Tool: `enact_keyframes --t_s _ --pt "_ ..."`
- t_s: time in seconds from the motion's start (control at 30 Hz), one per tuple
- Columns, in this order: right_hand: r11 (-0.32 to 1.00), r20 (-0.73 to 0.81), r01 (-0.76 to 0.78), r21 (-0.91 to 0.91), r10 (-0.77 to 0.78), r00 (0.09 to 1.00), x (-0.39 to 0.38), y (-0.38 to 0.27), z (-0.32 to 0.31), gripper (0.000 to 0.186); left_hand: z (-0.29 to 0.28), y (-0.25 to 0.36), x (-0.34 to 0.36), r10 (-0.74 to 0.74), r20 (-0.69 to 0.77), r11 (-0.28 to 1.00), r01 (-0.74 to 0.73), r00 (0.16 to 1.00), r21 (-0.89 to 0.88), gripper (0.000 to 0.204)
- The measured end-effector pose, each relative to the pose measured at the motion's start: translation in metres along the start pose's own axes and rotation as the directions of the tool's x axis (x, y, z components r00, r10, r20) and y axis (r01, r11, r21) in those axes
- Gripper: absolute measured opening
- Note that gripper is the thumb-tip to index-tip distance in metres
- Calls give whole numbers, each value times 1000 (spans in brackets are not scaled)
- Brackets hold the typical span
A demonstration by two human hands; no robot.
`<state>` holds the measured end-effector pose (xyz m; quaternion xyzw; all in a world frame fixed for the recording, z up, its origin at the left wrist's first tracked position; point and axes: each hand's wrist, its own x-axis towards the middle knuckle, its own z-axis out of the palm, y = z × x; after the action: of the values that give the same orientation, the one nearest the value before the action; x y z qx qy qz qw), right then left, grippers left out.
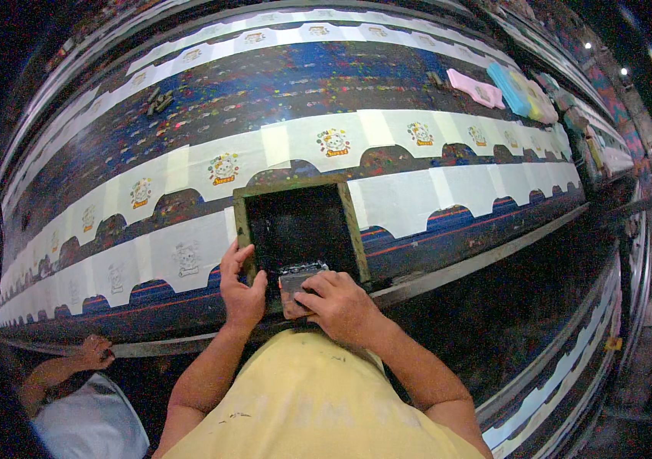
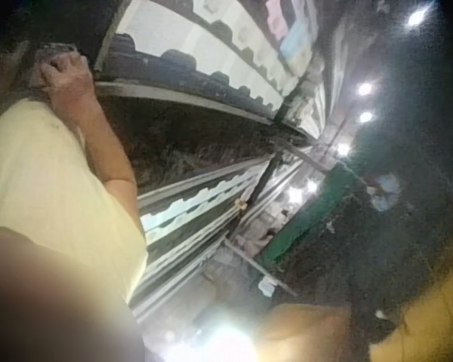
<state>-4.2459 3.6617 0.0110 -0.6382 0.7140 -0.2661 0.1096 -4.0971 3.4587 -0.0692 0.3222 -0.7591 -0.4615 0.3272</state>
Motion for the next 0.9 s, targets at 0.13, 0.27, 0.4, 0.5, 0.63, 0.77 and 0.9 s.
enact_keyframes --t_s 0.13,0.27,0.4,0.5,0.63,0.77,0.9 --pt "990 -265 -139 27 141 954 -29 11 -12 49 0 0 2 -5 22 996 3 1000 84 49" --pt "909 -425 -338 243 413 805 -57 35 -12 45 9 15 3 39 -17 999 -39 999 -7 47" --pt "846 -390 -299 441 481 786 -91 66 -18 45 43 41 -1 108 -35 992 -110 994 -65 42" --pt "862 -430 -298 410 471 770 -115 97 -37 47 92 57 0 147 -43 988 -149 988 -32 40" --pt "850 -433 -315 422 494 754 -155 147 -75 48 169 77 -9 141 -50 984 -145 989 -100 38" --pt "881 -422 -313 355 450 787 -185 187 -109 50 223 94 -17 95 -33 988 -99 995 -120 39" --pt "973 -434 -230 26 219 874 -188 200 -125 49 247 102 -20 30 -50 992 -36 998 -124 39"
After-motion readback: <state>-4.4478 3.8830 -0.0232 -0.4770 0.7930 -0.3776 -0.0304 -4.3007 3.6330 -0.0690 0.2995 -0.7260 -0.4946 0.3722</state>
